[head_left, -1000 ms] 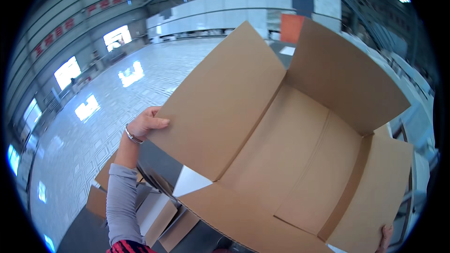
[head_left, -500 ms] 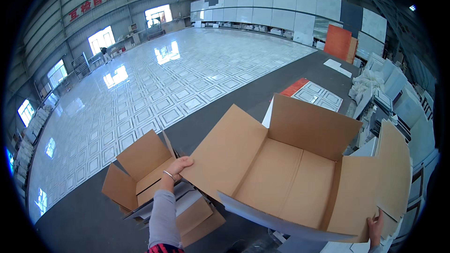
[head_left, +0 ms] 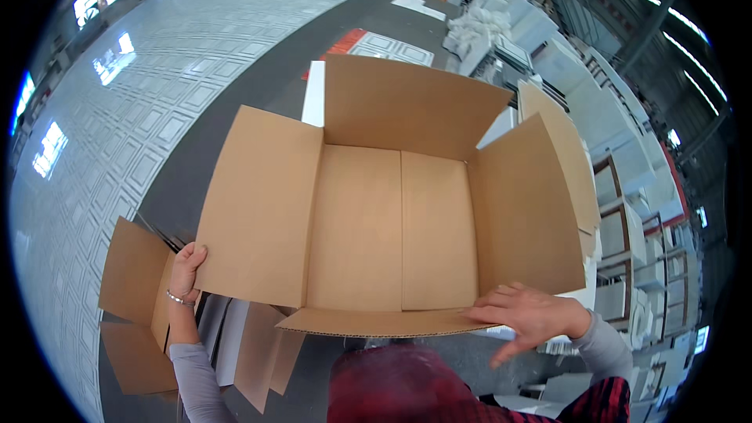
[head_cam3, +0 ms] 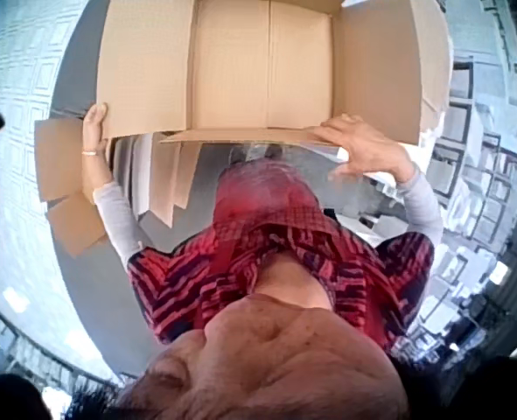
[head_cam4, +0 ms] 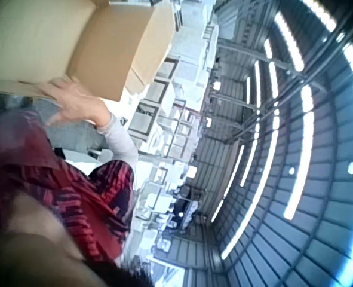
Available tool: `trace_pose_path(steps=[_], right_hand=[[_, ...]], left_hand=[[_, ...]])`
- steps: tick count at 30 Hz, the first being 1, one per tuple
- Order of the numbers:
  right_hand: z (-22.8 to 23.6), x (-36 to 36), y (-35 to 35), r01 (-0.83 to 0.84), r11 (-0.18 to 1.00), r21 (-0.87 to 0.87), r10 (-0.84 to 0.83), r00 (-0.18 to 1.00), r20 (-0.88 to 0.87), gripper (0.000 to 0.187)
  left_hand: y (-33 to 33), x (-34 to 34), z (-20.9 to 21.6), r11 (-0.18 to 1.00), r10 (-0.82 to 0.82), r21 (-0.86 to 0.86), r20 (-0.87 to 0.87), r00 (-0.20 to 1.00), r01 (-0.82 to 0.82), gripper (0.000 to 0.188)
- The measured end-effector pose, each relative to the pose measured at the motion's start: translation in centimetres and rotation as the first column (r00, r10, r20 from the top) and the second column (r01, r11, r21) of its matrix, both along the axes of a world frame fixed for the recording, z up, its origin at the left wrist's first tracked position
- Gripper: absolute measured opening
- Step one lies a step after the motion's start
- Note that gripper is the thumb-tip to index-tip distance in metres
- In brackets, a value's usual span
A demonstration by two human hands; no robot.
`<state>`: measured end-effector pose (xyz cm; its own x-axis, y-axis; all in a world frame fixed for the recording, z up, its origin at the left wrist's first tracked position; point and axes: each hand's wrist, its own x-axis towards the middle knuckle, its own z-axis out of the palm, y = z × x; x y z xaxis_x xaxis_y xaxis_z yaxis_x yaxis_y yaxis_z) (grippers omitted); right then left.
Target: The person repeatedly tapes white rectangular panels together using a handheld tape dispenser, then places the taped panels into a cardboard box. The cycle of taping and loading is repeated multiple times throughout the clip.
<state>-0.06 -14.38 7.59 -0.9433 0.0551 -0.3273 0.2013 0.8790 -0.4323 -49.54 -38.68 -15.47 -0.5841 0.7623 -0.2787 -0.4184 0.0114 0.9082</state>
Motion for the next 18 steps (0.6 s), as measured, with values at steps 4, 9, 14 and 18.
trace_pose_path(steps=[4, 9, 14, 18], right_hand=[[-1.6, 0.4, 0.4, 0.156, 0.966, 0.208, -0.116, 0.975, -0.191, 0.018], [0.2, -1.3, 2.9, 0.225, 0.866, 0.447, -0.119, 0.96, -0.253, 0.013], [-1.1, -0.5, 6.7, 0.387, 0.863, 0.325, -0.325, 0.917, -0.23, 0.015], [-2.3, -1.1, 7.2, 0.388, 0.884, 0.261, -0.329, 0.913, -0.242, 0.015]], left_hand=[[-0.1, 0.8, 1.0, 0.996, 0.021, 0.084, -0.018, 1.0, -0.019, 0.009], [1.2, 2.9, 2.4, 0.986, 0.145, -0.014, -0.442, 0.885, -0.169, 0.01], [3.2, 13.0, 9.3, 1.0, 0.011, 0.018, -0.943, 0.332, 0.019, 0.017], [2.5, 23.2, 7.8, 0.784, -0.017, 0.008, -0.999, 0.035, 0.621, 0.021]])
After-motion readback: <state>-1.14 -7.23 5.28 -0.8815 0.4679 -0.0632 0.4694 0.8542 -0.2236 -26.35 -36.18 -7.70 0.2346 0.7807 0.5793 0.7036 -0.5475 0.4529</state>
